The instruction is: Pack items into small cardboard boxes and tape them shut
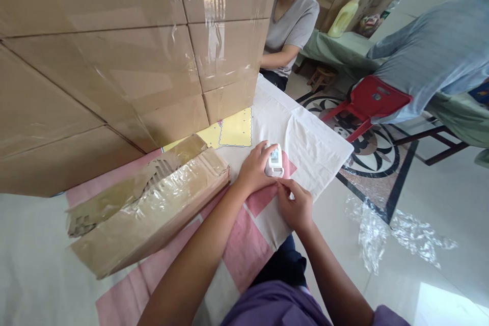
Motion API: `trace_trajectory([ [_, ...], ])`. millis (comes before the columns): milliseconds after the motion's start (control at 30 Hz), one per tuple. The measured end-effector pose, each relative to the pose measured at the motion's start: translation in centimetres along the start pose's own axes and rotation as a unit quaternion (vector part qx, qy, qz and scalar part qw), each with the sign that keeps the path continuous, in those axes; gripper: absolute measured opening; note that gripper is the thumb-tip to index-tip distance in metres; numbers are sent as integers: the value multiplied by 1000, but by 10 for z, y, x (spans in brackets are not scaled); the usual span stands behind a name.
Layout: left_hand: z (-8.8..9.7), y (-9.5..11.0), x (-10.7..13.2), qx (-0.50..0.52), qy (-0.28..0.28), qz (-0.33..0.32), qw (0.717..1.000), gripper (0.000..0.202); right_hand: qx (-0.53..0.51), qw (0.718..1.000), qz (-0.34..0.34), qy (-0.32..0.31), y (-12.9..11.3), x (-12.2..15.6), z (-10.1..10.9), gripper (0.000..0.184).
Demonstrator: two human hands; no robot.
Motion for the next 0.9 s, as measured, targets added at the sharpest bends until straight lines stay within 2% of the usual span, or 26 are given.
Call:
trace_trajectory([
  [300, 2, 0, 0, 3, -20, 13, 1000, 103, -17, 997, 34, 70, 3, 8, 3, 12],
  [367, 2, -1, 0, 1, -13, 6, 1000, 103, -27, 997, -6, 75, 3, 7, 4, 8],
  [433, 0, -1, 0, -4, -2, -3, 1000, 102, -66, 991, -100, 61, 6, 4, 5, 9],
  [500, -1, -2, 0, -8, 10, -12, 1000, 101, -149, 964, -217, 24, 11, -2, 5, 22],
  [600, -2, -1, 1, -8, 20, -19, 1000, 97, -293, 890, -343, -60, 18, -13, 6, 37],
  [700, -1, 0, 1, -10, 18, -20, 1000, 93, -360, 834, -399, -125, 23, -22, 6, 39],
  [900, 0, -1, 0, -12, 1, -15, 1000, 92, -422, 759, -455, -199, 16, -28, 0, 47],
])
Point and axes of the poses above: each hand's wrist, its own x-axis away from the middle knuckle, its own z-axis out of the back of the hand, y = z × x, the point moved 2 cm from there along -x, towards the middle knuckle, and after that the axes turned 3 degrees about z, right-handed, at the moved point
